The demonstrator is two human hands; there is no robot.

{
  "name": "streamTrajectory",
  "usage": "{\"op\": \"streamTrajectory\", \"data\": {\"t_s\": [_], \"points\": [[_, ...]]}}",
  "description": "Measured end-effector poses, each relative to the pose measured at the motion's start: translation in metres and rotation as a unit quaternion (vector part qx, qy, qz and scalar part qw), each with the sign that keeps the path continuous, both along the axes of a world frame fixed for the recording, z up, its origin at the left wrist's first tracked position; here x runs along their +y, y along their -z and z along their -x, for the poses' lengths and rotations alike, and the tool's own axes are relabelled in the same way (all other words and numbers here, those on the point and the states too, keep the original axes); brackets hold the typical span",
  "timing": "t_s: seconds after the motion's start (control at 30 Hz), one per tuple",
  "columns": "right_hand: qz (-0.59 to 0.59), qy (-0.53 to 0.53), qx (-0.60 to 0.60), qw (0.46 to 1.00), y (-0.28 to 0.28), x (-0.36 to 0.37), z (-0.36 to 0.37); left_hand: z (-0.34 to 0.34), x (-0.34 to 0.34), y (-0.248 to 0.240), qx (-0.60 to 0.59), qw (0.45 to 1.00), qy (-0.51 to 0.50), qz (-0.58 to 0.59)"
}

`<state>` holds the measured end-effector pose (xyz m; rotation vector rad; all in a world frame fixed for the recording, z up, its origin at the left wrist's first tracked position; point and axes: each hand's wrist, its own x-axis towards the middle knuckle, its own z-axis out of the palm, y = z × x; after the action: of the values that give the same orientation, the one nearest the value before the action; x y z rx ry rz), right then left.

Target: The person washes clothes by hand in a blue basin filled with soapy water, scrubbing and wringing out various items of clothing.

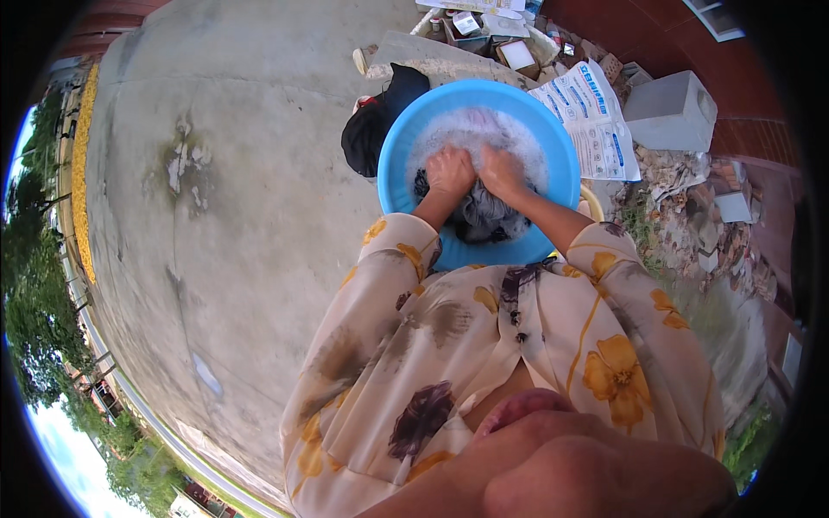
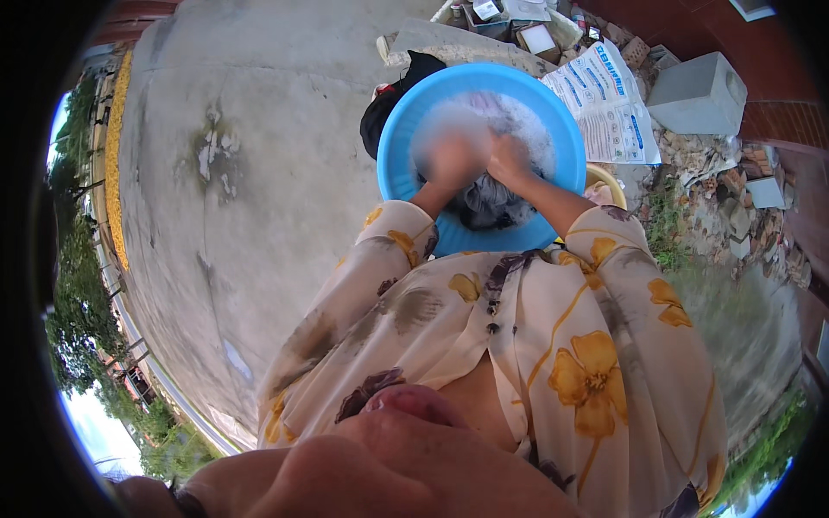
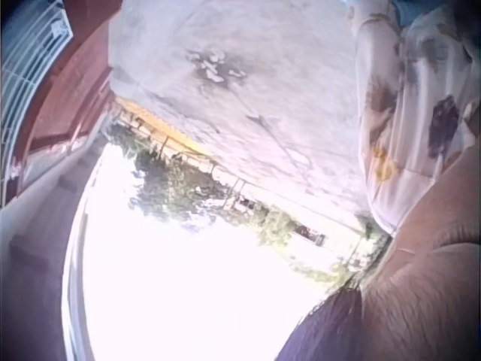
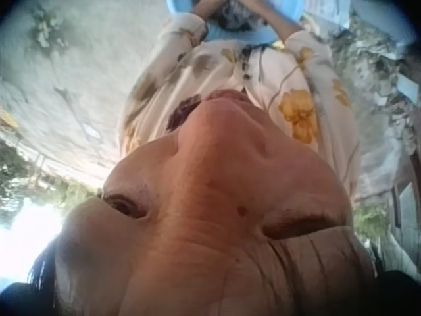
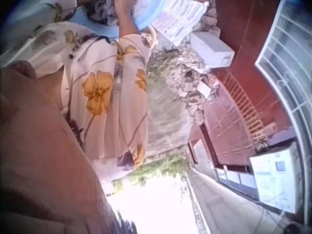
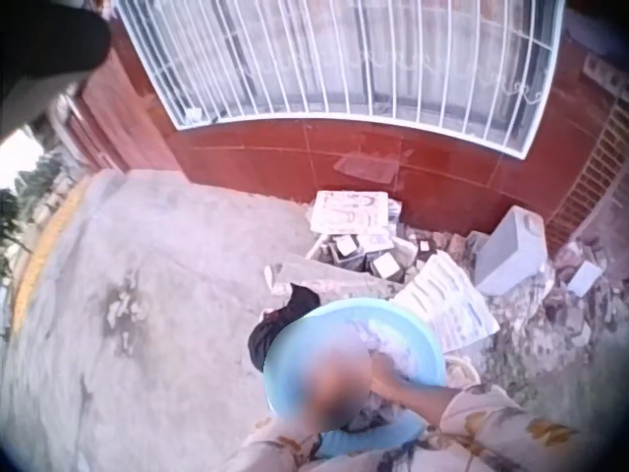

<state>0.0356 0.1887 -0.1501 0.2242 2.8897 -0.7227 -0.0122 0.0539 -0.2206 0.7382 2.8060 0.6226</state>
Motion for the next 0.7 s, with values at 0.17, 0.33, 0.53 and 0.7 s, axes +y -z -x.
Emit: {"op": "streamTrajectory", "data": {"t_s": [0.17, 0.33, 0.53, 0.7], "points": [[0.124, 0.045, 0.119, 0.984, 0.008, 0.000, 0.016, 0.020, -0.008, 0.005, 0.084, 0.996, -0.017, -0.019], [0.305, 0.073, 0.195, 0.929, 0.004, 0.004, 0.018, 0.033, -0.032, -0.023, 0.065, 0.968, -0.075, -0.231], [0.303, 0.038, 0.193, 0.932, -0.113, 0.017, -0.033, -0.032, -0.061, -0.106, -0.014, 0.919, -0.154, -0.363], [0.067, -0.065, 0.061, 0.994, -0.097, 0.021, -0.063, -0.085, -0.058, -0.149, 0.114, 0.980, -0.104, -0.125]]}}
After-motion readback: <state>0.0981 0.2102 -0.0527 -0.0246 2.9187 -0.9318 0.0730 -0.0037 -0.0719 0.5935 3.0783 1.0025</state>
